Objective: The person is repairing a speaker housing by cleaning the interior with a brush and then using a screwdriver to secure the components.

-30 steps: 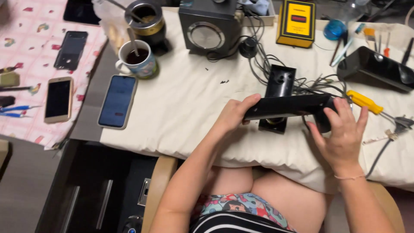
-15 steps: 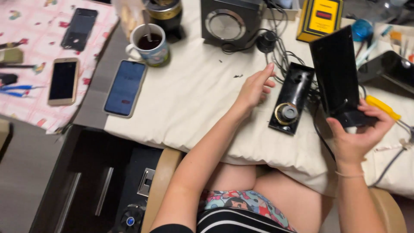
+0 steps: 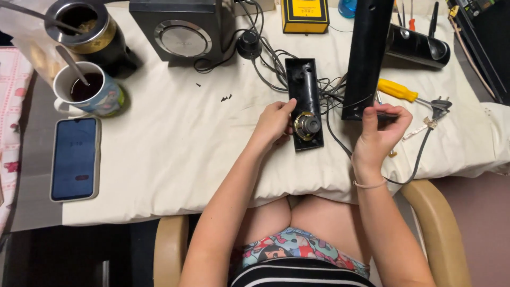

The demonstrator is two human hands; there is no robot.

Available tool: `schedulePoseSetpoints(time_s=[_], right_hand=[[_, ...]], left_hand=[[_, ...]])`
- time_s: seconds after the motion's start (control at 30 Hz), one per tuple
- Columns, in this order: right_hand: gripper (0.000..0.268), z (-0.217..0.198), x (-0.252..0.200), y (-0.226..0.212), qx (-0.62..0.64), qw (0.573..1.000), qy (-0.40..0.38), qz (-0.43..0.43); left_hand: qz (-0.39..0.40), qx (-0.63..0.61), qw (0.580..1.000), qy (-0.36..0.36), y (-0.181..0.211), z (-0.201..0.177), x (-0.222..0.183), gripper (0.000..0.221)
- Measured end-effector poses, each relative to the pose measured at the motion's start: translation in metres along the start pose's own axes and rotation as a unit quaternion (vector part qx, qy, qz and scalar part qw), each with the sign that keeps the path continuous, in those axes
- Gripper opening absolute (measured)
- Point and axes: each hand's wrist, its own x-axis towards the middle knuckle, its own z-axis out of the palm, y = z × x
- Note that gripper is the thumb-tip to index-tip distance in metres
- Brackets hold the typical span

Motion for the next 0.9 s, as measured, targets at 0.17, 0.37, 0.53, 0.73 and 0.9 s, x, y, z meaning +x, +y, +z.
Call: schedulePoseSetpoints(time_s=[0.17, 0.37, 0.53, 0.73, 0.9], right_hand=[[0.061, 0.009, 0.0, -0.014, 0.021, 0.998, -0.036, -0.037], [0.074, -0.002, 0.006, -0.021, -0.019, 0.995, -0.079, -0.05], [0.061, 0.0, 0.001, -0.024, -0.011, 0.999, -0.026, -0.038], [0.041, -0.003, -0.011, -0.019, 0.031, 0.998, 0.038, 0.037], [0.051, 0.01, -0.015, -0.022, 0.051, 0.997, 0.037, -0.041]], left_hand=[[0.057, 0.033, 0.997, 0.043, 0.011, 0.0, -0.02, 0.051], [0.149, 0.034, 0.98, 0.131, -0.017, -0.002, 0.004, 0.051], [0.175, 0.02, 0.974, 0.145, -0.022, 0.003, 0.008, 0.044], [0.254, -0.014, 0.955, 0.156, -0.025, 0.007, 0.015, 0.04], [0.217, -0.082, 0.967, 0.105, -0.036, 0.014, 0.022, 0.043]])
